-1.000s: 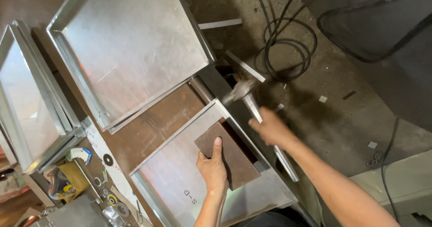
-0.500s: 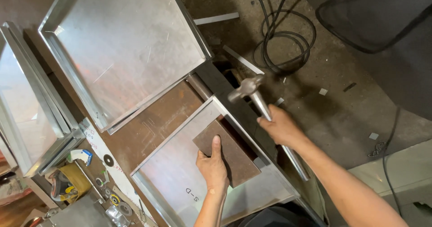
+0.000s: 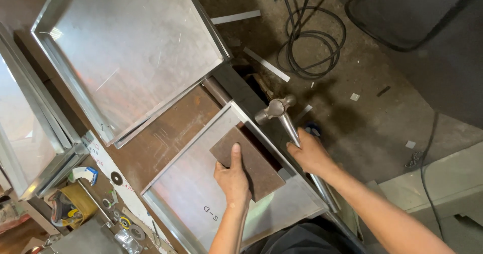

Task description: Assembling and checking the fit of metal cabinet panels and shelves.

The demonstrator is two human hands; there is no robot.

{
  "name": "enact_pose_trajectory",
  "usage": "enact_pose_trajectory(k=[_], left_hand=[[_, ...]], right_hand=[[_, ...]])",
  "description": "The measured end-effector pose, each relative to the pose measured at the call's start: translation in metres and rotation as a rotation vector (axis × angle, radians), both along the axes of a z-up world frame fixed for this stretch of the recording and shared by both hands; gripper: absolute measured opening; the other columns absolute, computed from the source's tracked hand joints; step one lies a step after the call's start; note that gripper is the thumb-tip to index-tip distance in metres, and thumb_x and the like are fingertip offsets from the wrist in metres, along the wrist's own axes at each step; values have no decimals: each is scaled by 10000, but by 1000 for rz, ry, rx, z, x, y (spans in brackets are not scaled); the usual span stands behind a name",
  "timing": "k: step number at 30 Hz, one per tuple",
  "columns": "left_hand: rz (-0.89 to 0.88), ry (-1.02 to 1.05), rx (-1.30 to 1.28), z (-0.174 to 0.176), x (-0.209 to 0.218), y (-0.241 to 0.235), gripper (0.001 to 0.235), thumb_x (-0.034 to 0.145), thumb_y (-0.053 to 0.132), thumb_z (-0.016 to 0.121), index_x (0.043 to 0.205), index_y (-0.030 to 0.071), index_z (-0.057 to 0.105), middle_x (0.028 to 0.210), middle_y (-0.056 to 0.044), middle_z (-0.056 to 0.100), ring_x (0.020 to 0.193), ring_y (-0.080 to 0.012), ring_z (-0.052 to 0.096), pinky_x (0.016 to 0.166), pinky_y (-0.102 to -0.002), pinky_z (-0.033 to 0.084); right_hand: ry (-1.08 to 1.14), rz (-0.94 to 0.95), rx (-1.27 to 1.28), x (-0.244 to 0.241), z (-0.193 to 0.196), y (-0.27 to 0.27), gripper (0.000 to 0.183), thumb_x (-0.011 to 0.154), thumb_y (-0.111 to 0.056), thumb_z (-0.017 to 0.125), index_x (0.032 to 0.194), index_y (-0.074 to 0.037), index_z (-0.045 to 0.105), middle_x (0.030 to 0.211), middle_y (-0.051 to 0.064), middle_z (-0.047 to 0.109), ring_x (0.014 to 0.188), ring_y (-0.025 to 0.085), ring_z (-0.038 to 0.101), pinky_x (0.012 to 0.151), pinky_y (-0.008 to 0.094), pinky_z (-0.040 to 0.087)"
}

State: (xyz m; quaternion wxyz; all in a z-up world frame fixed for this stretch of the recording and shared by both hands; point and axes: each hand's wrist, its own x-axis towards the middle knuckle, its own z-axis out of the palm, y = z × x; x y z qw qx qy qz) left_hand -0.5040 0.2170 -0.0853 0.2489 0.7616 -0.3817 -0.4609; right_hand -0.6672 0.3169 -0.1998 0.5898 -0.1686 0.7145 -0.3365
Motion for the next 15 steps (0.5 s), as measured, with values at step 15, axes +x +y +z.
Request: enact_pose_trajectory(k=[15], left_hand=[[-42, 64, -45, 4, -1, -5, 456, 893, 319, 749, 1143, -53, 666, 1133, -124, 750, 990, -177, 687, 889, -322, 549]], right_hand=[[-29, -42, -29, -8, 9, 27, 174, 931, -166, 656, 926, -41, 534, 616, 65, 515, 480, 180, 507, 449, 398, 429]])
